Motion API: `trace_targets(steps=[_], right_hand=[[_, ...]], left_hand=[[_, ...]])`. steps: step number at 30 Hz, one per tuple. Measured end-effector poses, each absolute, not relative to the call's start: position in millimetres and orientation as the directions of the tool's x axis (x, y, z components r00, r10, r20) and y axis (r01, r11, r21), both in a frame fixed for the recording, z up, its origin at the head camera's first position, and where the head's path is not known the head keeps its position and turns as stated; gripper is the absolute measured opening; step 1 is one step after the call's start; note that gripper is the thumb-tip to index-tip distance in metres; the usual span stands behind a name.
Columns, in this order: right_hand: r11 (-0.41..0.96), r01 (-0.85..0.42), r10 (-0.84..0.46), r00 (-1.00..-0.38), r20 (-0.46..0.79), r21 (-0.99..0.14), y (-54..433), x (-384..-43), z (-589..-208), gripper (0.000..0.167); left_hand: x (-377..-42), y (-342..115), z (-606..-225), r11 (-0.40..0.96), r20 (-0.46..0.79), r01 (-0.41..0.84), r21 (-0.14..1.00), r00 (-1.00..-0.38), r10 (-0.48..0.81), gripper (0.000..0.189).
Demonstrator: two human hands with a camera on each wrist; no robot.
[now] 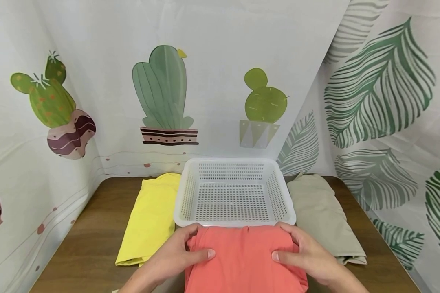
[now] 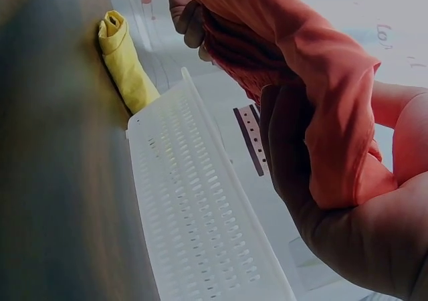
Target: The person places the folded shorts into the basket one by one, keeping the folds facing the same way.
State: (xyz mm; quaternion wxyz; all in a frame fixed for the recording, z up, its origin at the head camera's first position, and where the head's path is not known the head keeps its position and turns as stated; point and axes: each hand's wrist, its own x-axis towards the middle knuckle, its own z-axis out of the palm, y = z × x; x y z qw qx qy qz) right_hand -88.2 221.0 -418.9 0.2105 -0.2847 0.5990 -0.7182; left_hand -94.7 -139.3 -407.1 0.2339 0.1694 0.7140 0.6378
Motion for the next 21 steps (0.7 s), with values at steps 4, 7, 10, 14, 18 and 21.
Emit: trace_targets(steps=[4, 7, 10, 14, 18, 21], right_hand=[[-0.182, -0.02, -0.637, -0.759, 0.133, -0.983, 221.7, -89.7, -417.7, 0.032], [-0.197, -0.003, -0.635, -0.761, 0.13, -0.98, 222.1, -90.4, -418.0, 0.036], [-0.225, -0.004, -0.642, -0.752, 0.151, -0.974, 222.5, -91.5, -419.3, 0.037], [-0.237, 0.029, -0.643, -0.754, 0.134, -0.971, 223.0, -92.3, -419.6, 0.038], [-0.239, 0.047, -0.641, -0.758, 0.121, -0.97, 223.2, -92.8, -418.5, 0.041], [-0.245, 0.052, -0.642, -0.757, 0.122, -0.968, 223.4, -93.1, -417.6, 0.042]], left_hand=[[-97.6, -138.9, -406.7, 0.12, -0.1, -0.041, 0.992, -0.835, 0.542, 0.044], [-99.7, -138.5, -406.8, 0.115, -0.089, -0.031, 0.993, -0.835, 0.543, 0.046], [-100.5, -138.8, -406.9, 0.117, -0.089, -0.029, 0.993, -0.833, 0.545, 0.045], [-101.3, -139.1, -406.2, 0.129, -0.093, -0.026, 0.991, -0.835, 0.543, 0.042], [-102.8, -138.9, -404.8, 0.133, -0.096, -0.028, 0.991, -0.835, 0.542, 0.043], [-103.7, -138.6, -404.2, 0.131, -0.1, -0.034, 0.991, -0.835, 0.54, 0.042]])
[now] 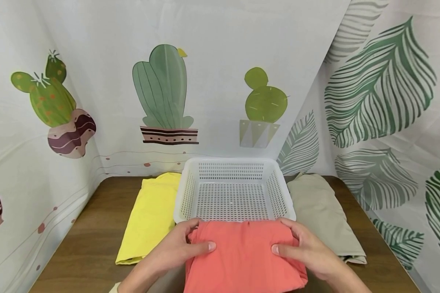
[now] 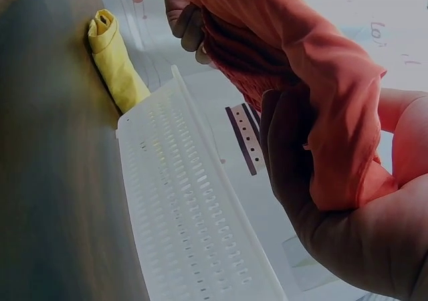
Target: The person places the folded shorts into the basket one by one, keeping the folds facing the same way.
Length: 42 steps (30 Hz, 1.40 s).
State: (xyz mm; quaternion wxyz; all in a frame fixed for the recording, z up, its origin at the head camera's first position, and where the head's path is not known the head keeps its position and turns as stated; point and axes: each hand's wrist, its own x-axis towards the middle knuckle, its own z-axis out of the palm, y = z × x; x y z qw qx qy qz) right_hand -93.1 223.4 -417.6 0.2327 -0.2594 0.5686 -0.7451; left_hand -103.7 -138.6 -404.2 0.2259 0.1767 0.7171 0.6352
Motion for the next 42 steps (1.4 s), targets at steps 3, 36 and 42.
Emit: trace_targets(steps=[3, 36, 42], right_hand=[[-0.257, 0.056, -0.646, -0.753, 0.129, -0.965, 224, -94, -416, 0.044], [-0.276, 0.067, -0.65, -0.748, 0.135, -0.959, 226, -101, -404, 0.043], [-0.271, 0.06, -0.641, -0.756, 0.133, -0.961, 226, -104, -403, 0.044]], left_hand=[[-105, -138, -404, 0.131, -0.101, -0.035, 0.991, -0.836, 0.54, 0.04], [-114, -129, -398, 0.093, -0.106, -0.067, 0.993, -0.836, 0.539, 0.041], [-117, -128, -396, 0.076, -0.117, -0.09, 0.993, -0.834, 0.54, 0.047]])
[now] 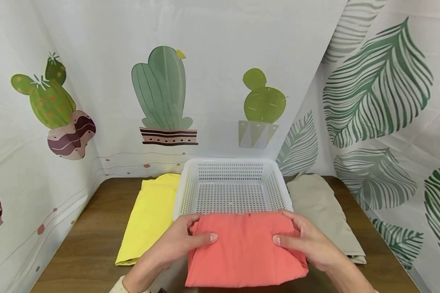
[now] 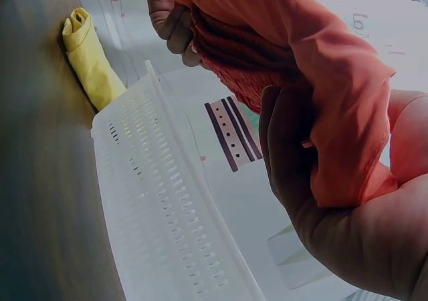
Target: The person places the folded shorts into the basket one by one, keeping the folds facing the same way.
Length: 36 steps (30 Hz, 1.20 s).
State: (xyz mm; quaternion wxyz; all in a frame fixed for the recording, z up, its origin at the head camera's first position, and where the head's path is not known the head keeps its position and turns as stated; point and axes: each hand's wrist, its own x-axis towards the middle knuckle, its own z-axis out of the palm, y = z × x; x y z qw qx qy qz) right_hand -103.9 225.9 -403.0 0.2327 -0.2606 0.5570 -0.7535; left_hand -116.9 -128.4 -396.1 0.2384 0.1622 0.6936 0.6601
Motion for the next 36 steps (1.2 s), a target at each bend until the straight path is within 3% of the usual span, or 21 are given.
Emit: trace_targets(steps=[20, 36], right_hand=[[-0.243, 0.041, -0.618, -0.776, 0.122, -0.969, 222, -110, -397, 0.043], [-0.303, 0.057, -0.639, -0.752, 0.158, -0.951, 221, -114, -391, 0.045]], left_hand=[[-120, -131, -391, 0.063, -0.117, -0.099, 0.993, -0.844, 0.524, 0.049], [-125, -132, -384, 0.036, -0.108, -0.105, 0.994, -0.842, 0.529, 0.056]])
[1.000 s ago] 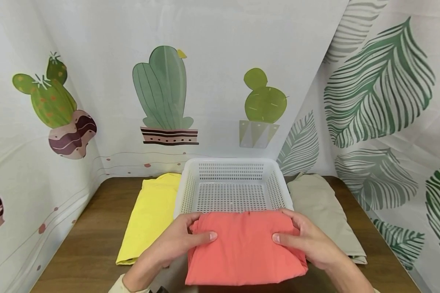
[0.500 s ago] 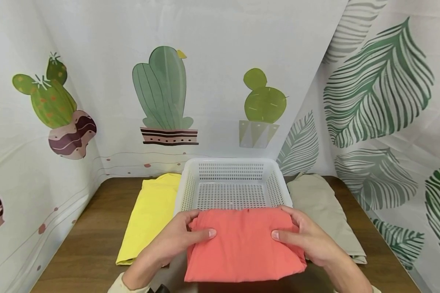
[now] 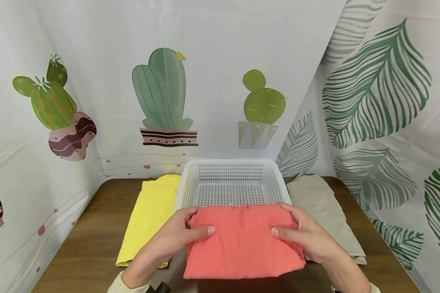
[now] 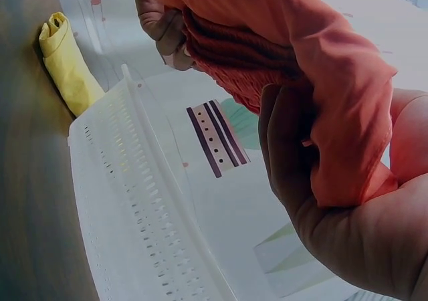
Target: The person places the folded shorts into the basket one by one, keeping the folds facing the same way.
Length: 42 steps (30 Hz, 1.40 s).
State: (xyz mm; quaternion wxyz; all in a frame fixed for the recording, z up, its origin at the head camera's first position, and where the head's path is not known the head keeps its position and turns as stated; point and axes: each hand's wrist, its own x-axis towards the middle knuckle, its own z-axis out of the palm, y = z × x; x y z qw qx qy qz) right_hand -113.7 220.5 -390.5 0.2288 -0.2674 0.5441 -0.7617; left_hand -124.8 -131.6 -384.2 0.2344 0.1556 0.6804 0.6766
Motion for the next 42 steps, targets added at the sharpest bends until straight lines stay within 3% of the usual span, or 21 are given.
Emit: trace_targets(steps=[42], right_hand=[[-0.339, 0.063, -0.627, -0.758, 0.176, -0.939, 222.0, -122.4, -386.3, 0.043]], left_hand=[[-133.7, -127.9, -374.6, 0.049, -0.096, -0.083, 0.995, -0.852, 0.515, 0.056]])
